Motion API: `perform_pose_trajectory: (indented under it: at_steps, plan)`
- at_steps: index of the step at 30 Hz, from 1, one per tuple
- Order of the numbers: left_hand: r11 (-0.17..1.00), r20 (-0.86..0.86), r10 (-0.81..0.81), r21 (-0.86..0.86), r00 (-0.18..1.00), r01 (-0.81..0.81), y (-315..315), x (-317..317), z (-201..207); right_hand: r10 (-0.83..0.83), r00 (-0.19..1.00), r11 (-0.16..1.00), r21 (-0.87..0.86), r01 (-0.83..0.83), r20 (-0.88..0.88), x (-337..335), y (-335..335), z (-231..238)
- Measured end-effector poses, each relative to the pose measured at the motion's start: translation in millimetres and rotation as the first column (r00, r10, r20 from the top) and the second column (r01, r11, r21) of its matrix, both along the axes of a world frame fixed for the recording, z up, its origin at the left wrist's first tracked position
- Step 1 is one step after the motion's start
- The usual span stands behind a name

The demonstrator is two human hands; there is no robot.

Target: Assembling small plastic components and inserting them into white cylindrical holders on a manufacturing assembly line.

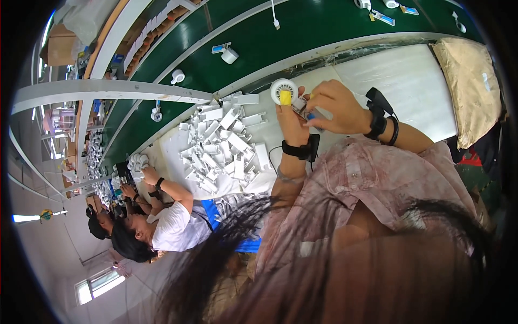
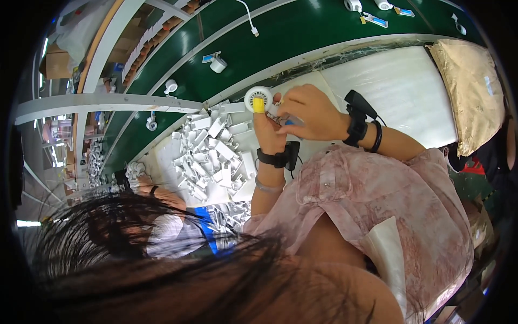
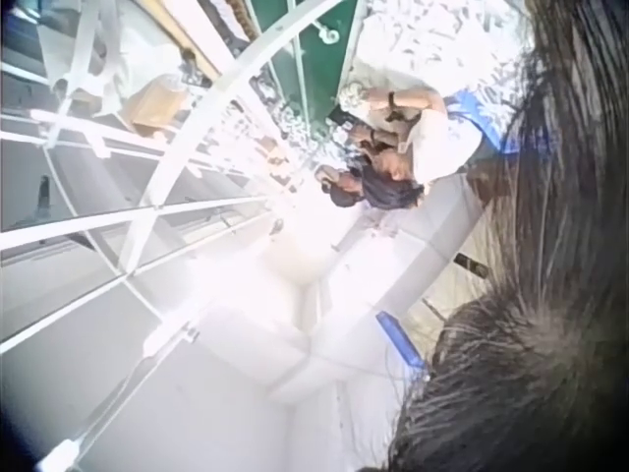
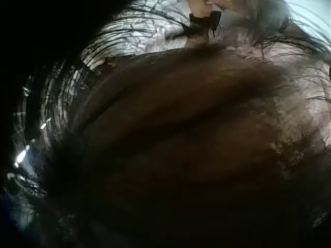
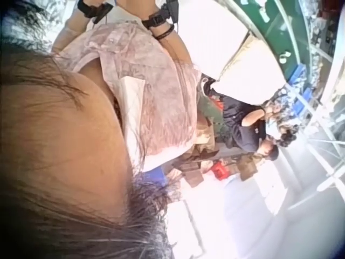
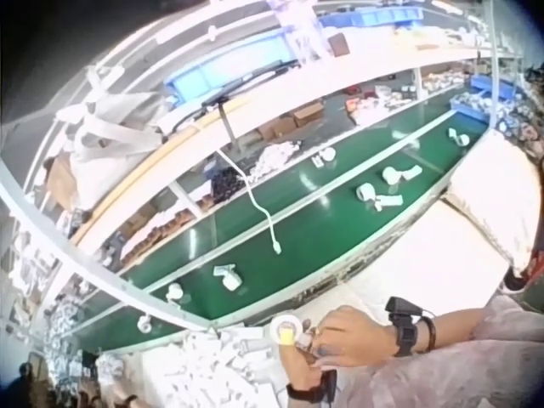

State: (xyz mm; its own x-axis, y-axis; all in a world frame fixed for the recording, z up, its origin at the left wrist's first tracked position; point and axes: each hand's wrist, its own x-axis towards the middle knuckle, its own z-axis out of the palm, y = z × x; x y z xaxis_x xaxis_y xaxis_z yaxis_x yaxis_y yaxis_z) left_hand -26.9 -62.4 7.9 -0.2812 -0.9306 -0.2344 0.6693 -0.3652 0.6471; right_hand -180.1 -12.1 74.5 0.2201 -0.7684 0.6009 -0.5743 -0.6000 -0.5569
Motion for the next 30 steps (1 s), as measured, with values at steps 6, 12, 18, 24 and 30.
perform_pose_trajectory:
  at_steps: [6, 12, 18, 24, 30]
  plan:
    - [0.993, 0.047, 0.116, 0.004, 0.992, -0.117, 7, -6, 16, -0.009, 0.985, 0.994, 0.105, 0.028, -0.173, 5, 10, -34]
    - [0.992, 0.035, 0.127, -0.007, 0.991, -0.126, 9, 0, 7, -0.071, 0.994, 0.963, 0.267, 0.046, 0.084, 4, 12, -43]
    - [0.988, -0.033, 0.150, 0.041, 0.988, -0.149, 12, 2, 8, -0.120, 0.991, 0.990, 0.067, 0.123, -0.052, 1, 16, -44]
    - [0.987, -0.069, 0.156, 0.042, 0.985, -0.153, 12, 1, 6, -0.164, 0.954, 0.986, -0.018, 0.165, -0.251, 5, 17, -46]
    - [0.985, -0.052, 0.168, 0.044, 0.984, -0.166, 11, -1, 4, -0.121, 0.898, 0.993, -0.059, 0.106, -0.423, 7, 20, -50]
